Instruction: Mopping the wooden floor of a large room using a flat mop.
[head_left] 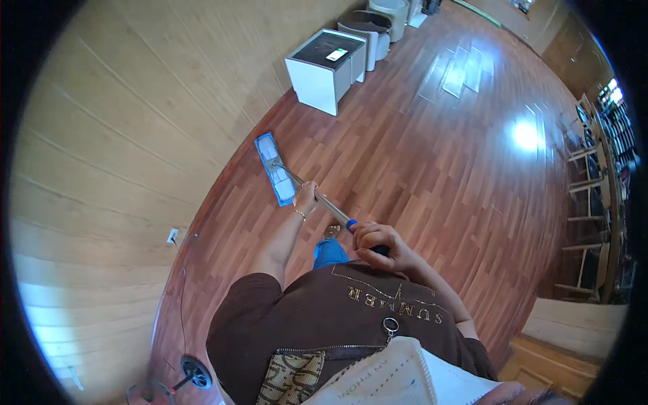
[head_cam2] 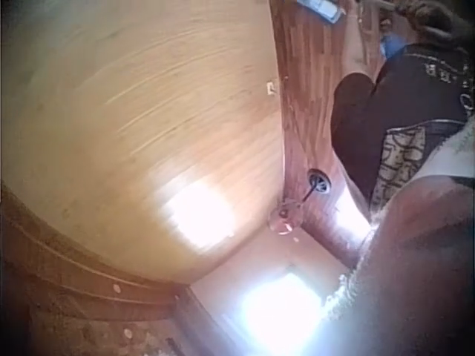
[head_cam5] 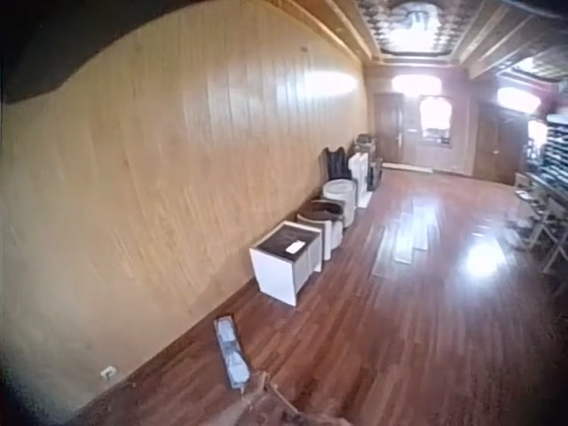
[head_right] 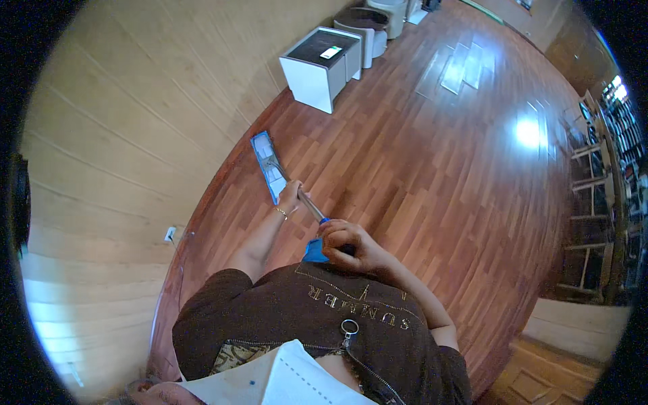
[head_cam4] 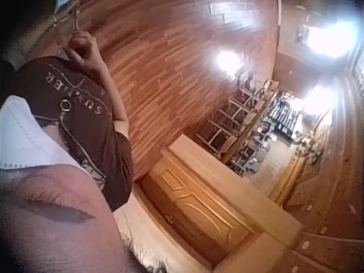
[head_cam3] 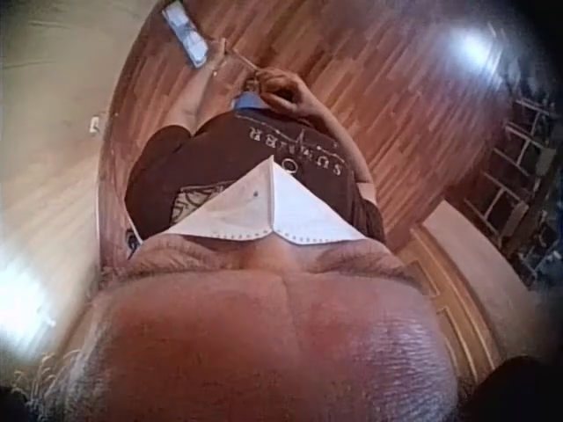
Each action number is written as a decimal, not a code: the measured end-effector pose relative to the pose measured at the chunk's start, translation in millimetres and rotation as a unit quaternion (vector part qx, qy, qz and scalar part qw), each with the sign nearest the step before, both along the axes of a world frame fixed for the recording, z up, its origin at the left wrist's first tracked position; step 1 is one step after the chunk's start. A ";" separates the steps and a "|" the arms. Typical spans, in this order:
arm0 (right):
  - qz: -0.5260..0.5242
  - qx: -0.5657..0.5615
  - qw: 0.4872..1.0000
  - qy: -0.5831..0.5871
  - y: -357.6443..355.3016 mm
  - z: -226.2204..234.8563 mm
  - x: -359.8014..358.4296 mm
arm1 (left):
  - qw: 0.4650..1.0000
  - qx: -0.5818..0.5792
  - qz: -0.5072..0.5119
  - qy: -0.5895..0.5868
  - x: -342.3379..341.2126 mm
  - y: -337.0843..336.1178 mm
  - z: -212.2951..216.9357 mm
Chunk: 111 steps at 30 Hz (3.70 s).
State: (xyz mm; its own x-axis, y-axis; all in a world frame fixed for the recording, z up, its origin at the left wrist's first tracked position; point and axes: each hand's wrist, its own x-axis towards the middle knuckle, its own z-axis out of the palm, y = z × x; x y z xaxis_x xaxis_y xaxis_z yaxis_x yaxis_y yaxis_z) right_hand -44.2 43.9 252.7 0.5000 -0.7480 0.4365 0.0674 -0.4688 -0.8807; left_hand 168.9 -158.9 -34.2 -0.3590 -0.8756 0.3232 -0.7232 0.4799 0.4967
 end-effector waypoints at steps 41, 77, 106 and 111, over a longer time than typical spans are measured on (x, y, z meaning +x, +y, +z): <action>-0.258 -0.212 0.942 0.045 -150.9 -25.4 -23.5 | 0.908 0.218 -0.272 0.233 -73.7 -38.4 159.8; -0.234 -0.031 0.964 0.123 -230.1 -203.4 -25.3 | 0.876 -0.210 -0.304 0.310 -10.7 46.6 347.4; -0.626 0.083 0.714 0.302 -160.5 -127.7 -56.0 | 0.641 0.153 -0.616 0.432 -65.9 -72.0 383.4; -0.683 0.170 0.648 0.291 -119.2 -117.4 -52.9 | 0.585 0.188 -0.666 0.422 -102.0 -77.9 382.4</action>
